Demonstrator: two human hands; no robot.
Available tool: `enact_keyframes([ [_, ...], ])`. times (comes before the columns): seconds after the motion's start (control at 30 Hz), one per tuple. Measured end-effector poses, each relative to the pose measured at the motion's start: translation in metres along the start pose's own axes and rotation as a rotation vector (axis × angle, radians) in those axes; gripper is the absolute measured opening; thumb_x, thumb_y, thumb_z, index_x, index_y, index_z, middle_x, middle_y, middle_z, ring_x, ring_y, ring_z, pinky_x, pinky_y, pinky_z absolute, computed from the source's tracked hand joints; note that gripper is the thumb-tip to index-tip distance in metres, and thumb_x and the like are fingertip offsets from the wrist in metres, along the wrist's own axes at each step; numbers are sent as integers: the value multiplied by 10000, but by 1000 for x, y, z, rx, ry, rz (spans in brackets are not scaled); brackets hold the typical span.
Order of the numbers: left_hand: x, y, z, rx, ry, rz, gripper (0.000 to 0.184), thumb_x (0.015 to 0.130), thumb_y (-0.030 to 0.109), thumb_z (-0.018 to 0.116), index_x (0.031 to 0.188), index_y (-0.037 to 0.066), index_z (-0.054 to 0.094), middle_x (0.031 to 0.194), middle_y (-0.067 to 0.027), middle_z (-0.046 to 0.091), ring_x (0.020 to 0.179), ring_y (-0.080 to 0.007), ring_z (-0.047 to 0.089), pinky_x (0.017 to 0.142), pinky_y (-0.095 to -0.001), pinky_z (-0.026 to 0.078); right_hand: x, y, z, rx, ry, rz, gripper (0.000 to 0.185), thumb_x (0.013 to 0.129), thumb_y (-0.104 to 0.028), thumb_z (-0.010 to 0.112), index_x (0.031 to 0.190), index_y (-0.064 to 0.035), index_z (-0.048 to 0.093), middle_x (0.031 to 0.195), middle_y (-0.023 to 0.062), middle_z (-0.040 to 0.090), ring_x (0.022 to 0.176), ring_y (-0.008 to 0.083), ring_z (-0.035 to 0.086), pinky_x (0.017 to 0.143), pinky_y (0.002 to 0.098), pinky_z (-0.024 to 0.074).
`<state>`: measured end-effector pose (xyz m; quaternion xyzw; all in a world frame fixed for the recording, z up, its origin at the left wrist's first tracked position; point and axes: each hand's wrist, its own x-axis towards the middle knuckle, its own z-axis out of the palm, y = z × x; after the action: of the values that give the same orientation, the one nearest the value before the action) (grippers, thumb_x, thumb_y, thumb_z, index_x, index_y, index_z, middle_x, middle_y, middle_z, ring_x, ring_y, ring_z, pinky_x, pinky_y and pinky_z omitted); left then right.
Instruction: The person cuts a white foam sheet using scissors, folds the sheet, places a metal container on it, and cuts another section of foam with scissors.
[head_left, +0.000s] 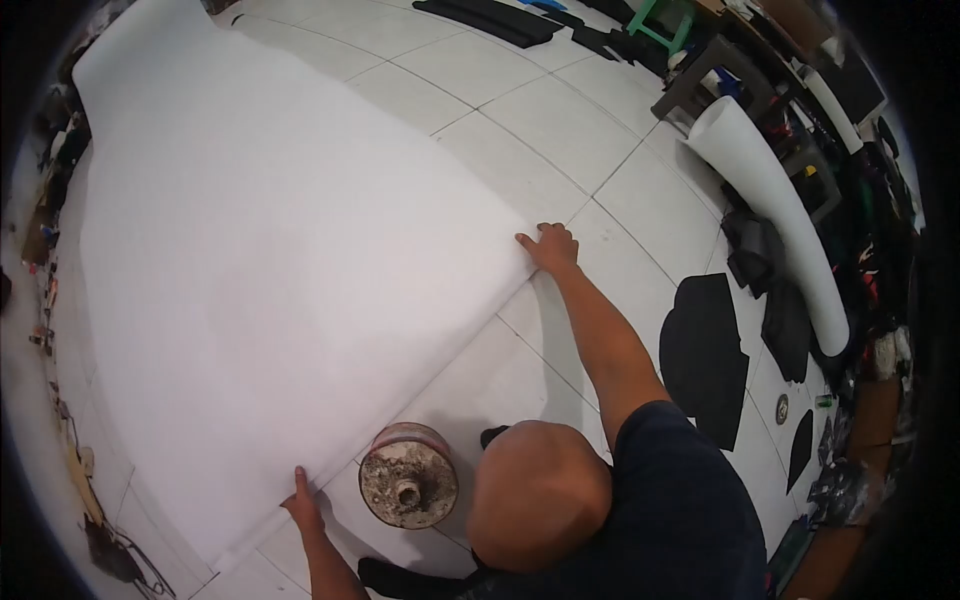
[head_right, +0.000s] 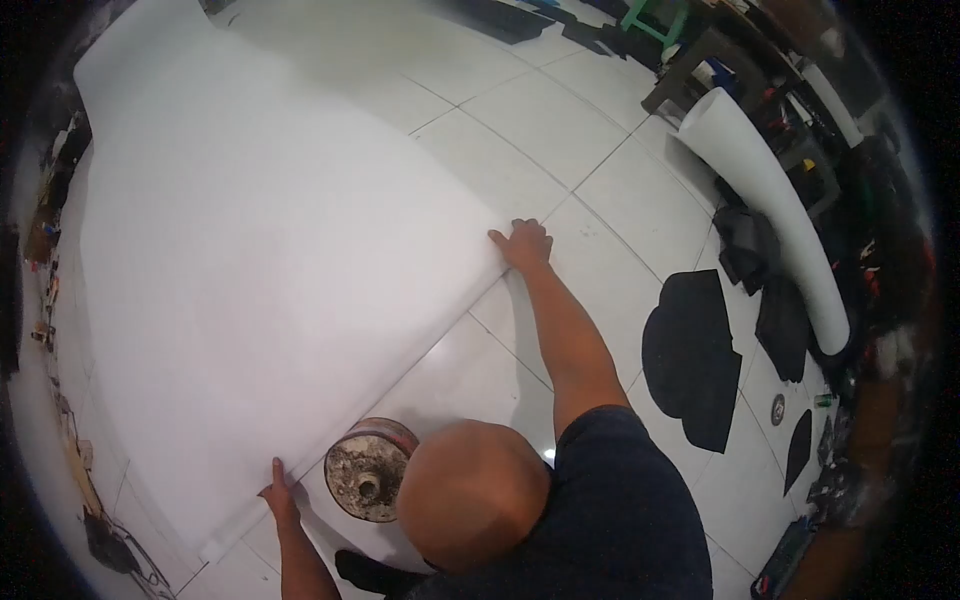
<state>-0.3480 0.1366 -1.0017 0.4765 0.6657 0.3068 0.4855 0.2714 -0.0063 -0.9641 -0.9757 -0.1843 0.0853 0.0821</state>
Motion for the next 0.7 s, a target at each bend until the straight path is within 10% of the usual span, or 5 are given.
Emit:
enact_keyframes([
  [0.17,8,-14,-21,116,-96,-119,694,883,304,700,1384,-62,389,1389,-157,478,1249,-273,467,1075,-364,348,22,13,15,111,-62,72,738,741,-600,726,1211,-47,591,1223,170,584,1136,313,571,936,445,471],
  [0.43,26,31,-94,-687,538,-115,667,909,481,559,1404,59,409,1421,-83,466,1286,-278,446,1091,-438,343,58,52,52,287,-29,-56,741,720,-472,803,1200,45,575,1192,199,620,1098,292,599,938,386,477],
  [0.53,62,2,-159,-857,448,-14,588,898,268,644,1386,44,403,1363,-121,491,1226,-313,490,1059,-451,404,59,51,38,266,-24,-96,725,710,-462,818,1161,60,594,1161,200,636,1072,299,614,923,378,481],
  [0.7,62,25,-189,-293,749,260,769,826,92,725,1421,19,243,1344,-191,458,1146,-337,533,972,-470,486,51,41,25,218,-57,-101,675,722,-487,810,1102,36,617,1013,138,661,947,254,626,845,369,491],
])
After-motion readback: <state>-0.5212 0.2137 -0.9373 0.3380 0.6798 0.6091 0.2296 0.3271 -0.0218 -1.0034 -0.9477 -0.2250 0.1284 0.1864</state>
